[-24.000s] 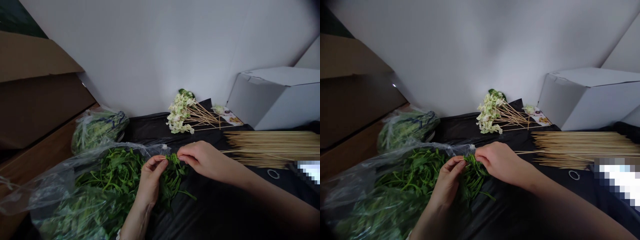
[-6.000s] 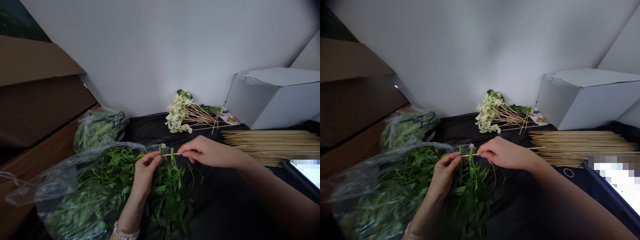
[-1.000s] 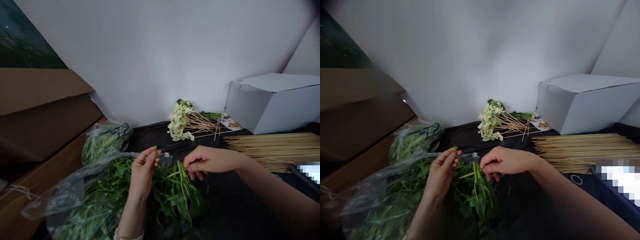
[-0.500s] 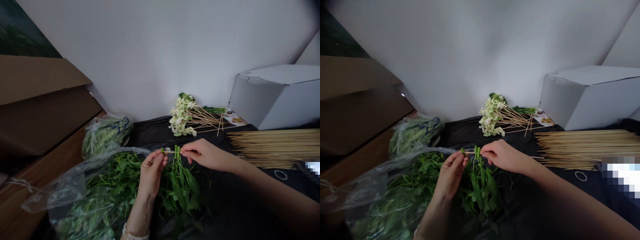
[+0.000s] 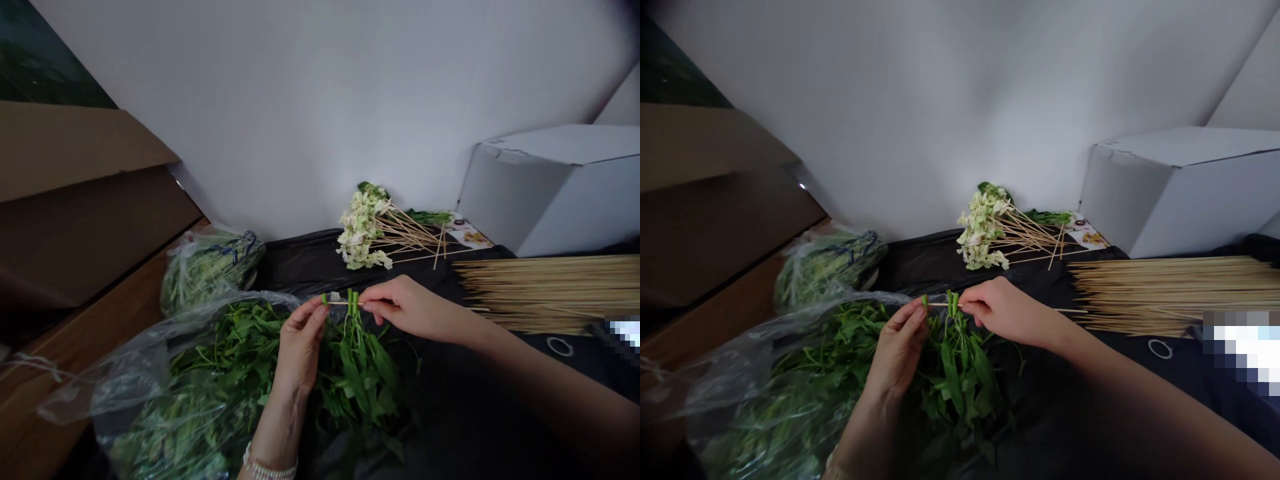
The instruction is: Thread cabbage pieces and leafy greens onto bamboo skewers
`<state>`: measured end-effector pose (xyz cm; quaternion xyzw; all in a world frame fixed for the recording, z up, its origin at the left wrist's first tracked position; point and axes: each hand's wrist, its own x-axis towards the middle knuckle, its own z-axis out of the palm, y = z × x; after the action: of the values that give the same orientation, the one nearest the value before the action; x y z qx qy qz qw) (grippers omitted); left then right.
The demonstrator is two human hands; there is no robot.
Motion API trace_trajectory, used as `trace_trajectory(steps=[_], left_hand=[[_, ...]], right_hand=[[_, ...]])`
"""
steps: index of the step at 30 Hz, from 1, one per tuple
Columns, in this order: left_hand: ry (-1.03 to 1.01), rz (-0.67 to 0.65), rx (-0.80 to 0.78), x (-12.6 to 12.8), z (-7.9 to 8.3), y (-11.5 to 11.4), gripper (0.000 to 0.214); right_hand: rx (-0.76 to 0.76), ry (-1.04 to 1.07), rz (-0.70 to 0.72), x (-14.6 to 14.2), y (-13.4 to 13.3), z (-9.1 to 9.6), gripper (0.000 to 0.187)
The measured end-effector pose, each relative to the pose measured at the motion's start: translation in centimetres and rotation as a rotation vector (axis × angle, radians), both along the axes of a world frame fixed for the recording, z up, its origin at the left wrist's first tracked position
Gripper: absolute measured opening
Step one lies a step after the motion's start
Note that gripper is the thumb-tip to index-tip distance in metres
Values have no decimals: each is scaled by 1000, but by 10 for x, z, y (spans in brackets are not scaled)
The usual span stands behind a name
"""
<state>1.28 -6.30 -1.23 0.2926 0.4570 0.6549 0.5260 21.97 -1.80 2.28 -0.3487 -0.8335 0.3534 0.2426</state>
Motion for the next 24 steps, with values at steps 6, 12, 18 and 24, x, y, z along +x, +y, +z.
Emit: trace_trajectory(steps=[6,12,18,24], left_hand=[[64,33,83,-1,-3,-1,28],[-56,-8,93,-1,1,-2,31],[-76,-10,95,1,3,-2,28],[-78,14,75,1,3,-1,31]], right_hand=[[7,-32,8,3,-2,6,26],[68,-36,-18,6,-4,15,27],[35,-36,-2,5,-9,16,28],[29,-41,-2,2,-8,12,26]])
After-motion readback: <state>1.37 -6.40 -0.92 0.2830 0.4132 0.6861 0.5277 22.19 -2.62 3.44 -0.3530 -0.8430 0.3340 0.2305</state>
